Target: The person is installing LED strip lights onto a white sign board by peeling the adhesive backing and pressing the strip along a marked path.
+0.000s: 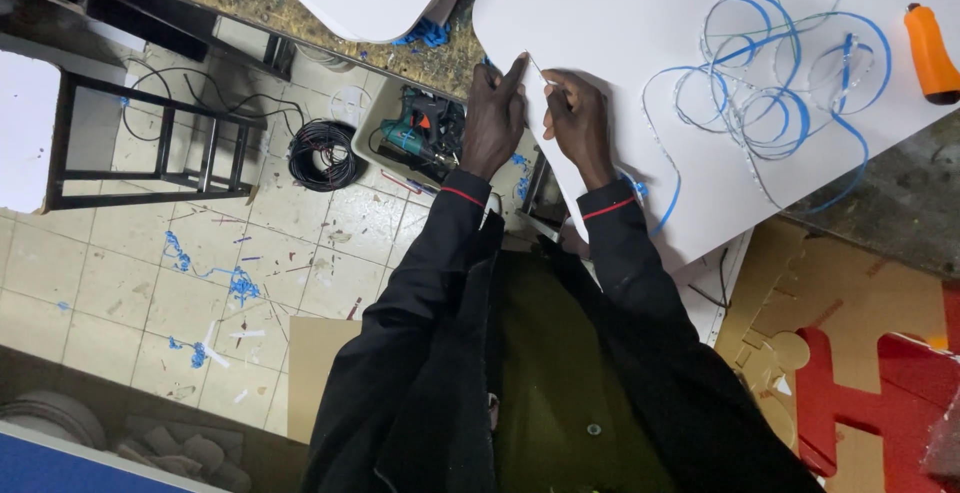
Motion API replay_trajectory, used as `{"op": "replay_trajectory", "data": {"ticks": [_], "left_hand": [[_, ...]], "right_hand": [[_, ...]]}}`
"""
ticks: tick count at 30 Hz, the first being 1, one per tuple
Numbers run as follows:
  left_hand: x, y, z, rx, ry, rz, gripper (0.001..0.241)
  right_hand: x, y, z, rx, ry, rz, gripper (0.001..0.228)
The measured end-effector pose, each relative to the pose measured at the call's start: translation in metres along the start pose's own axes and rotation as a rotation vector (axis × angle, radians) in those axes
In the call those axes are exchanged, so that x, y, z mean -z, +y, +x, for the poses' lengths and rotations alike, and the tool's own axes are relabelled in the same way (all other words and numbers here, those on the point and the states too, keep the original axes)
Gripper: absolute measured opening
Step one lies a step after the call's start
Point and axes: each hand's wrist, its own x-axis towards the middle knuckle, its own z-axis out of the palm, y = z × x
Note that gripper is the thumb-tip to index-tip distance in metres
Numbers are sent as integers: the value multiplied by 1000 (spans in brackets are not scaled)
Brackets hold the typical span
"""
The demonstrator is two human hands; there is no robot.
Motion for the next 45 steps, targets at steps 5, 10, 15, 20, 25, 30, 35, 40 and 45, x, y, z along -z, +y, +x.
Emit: {"op": "replay_trajectory", "data": {"ticks": [5, 10, 15, 20, 25, 30, 35, 40, 45], "left_hand": [[-1, 2, 0, 16, 2, -10, 47], [0, 5, -1, 16, 11, 8, 47], [6, 16, -4, 115, 19, -64, 61], [4, 9, -5, 92, -9, -32, 57], [2, -7, -1, -10, -66, 64, 53], [1, -12, 2, -69, -86, 75, 53], [0, -14, 3, -88, -83, 90, 54], [0, -15, 5, -92, -90, 95, 56], [3, -9, 12, -29, -104, 108, 50]], "right_hand": [[0, 1, 0, -6, 1, -12, 37], [0, -6, 0, -11, 2, -27, 37], [0, -8, 2, -81, -5, -42, 44], [-1, -2, 4, -92, -1, -25, 40], [-1, 0, 4, -93, -7, 6, 43], [-1, -4, 4, -111, -4, -31, 44], [0, -8, 3, -93, -9, -69, 43], [-1, -8, 3, -113, -9, -42, 43], [-1, 1, 4, -54, -7, -80, 43]]}}
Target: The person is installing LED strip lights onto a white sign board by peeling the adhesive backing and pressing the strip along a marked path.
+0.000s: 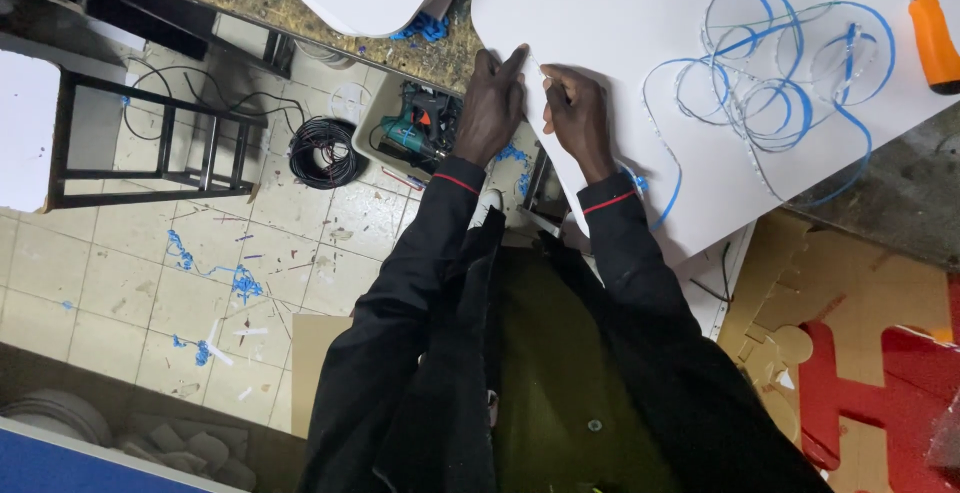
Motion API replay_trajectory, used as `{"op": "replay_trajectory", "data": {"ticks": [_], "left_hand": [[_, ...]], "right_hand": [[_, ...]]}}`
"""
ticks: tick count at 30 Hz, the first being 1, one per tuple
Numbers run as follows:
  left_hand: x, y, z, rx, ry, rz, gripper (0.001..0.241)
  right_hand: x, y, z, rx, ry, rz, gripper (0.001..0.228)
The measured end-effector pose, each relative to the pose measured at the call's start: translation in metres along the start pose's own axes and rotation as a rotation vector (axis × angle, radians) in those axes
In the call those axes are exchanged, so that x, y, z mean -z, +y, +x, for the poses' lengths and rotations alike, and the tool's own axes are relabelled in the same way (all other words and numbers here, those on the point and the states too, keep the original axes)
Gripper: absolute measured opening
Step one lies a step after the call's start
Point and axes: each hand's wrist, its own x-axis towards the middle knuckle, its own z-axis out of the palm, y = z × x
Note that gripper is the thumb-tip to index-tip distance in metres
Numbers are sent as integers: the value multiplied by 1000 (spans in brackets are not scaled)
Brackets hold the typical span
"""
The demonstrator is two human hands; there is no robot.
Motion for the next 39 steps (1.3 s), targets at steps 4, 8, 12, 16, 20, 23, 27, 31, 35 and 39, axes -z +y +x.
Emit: {"op": "replay_trajectory", "data": {"ticks": [4, 8, 12, 16, 20, 23, 27, 31, 35, 39], "left_hand": [[13, -4, 11, -78, 22, 64, 45], [23, -5, 19, -68, 1, 145, 37], [24, -2, 22, -107, 53, 214, 31], [31, 22, 24, -103, 120, 244, 28], [26, 21, 25, -76, 118, 278, 25], [24, 20, 26, -70, 140, 264, 25], [20, 17, 26, -88, 186, 243, 26], [22, 14, 24, -57, 133, 223, 27], [21, 7, 25, -81, 125, 212, 29], [19, 1, 25, -79, 110, 195, 31]], "right_hand": [[0, -6, -2, -30, -2, -6, 45], [0, -9, -3, -39, 3, 0, 43], [-1, -10, -4, -9, 25, 37, 44], [-3, -7, -6, 34, 33, 5, 40], [5, -7, -11, 296, 69, -258, 39], [9, -4, -14, 373, 100, -410, 35], [9, 4, -18, 379, 108, -441, 34], [12, 2, -31, 398, 72, -371, 33], [9, 10, -28, 450, 91, -392, 34], [6, 15, -27, 563, 137, -412, 30]]}}
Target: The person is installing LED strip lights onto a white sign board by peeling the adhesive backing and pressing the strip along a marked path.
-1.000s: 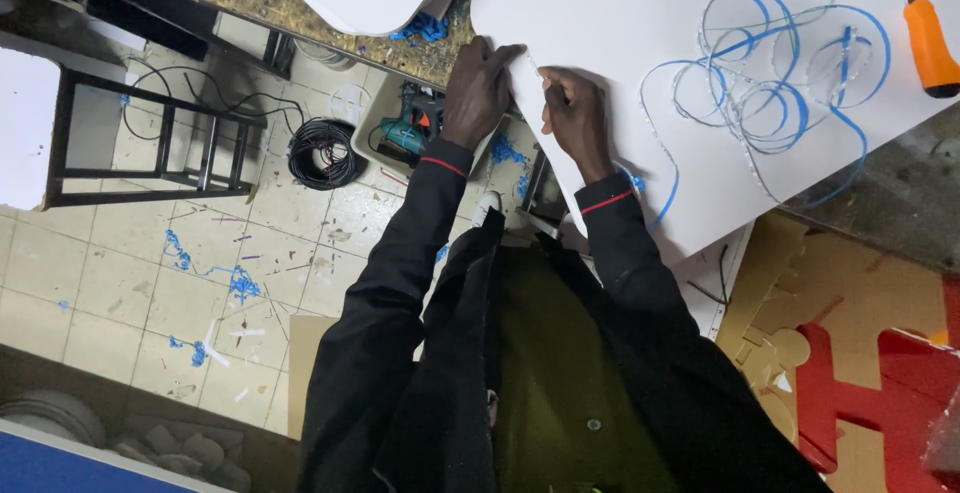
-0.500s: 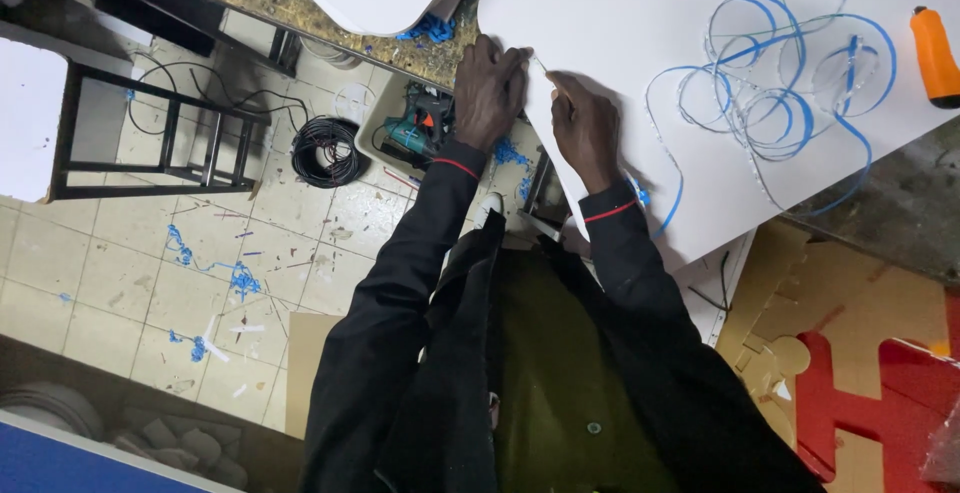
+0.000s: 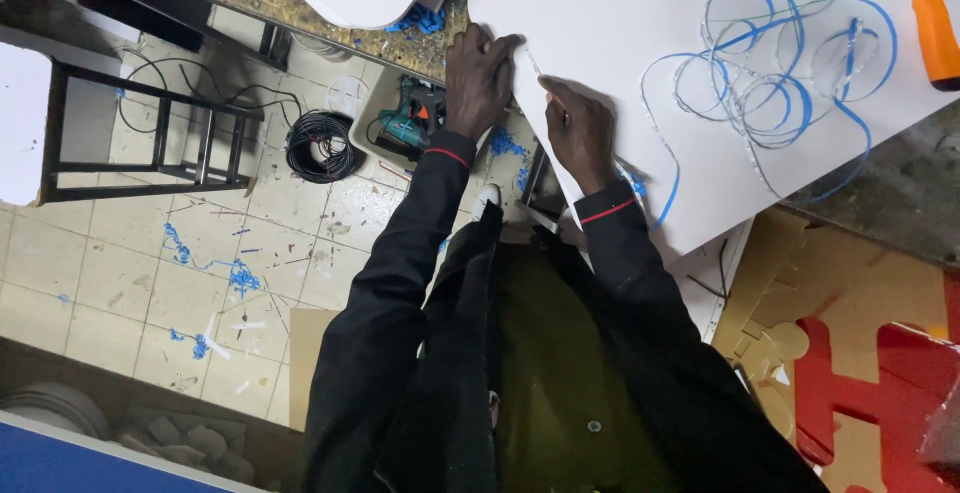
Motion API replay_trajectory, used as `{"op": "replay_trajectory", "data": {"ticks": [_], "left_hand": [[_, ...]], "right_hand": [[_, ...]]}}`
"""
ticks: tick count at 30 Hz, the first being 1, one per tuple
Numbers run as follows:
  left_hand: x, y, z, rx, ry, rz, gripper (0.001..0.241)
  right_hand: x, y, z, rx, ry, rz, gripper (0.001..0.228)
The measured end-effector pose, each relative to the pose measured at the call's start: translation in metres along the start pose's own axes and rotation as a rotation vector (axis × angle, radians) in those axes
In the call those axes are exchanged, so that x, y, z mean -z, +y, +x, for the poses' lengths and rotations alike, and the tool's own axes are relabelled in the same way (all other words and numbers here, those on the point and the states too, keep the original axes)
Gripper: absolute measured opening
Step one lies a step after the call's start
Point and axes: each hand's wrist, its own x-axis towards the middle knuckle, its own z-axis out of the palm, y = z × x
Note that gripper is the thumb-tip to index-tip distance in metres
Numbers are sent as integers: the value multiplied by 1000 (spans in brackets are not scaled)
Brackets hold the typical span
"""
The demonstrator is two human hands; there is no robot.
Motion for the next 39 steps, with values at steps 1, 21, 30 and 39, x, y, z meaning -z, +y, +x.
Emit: {"op": "replay_trajectory", "data": {"ticks": [1, 21, 30, 39], "left_hand": [[0, 0, 0, 1, -1, -1, 31], [-10, 2, -1, 42, -22, 165, 30], [-7, 6, -3, 30, -48, 219, 38], [1, 35, -41, -31, 37, -20, 59]], "right_hand": [[-1, 1, 0, -2, -1, -1, 30], [-4, 4, -2, -18, -22, 4, 36], [-2, 6, -2, 51, -59, -184, 45], [13, -2, -7, 20, -189, -360, 54]]}}
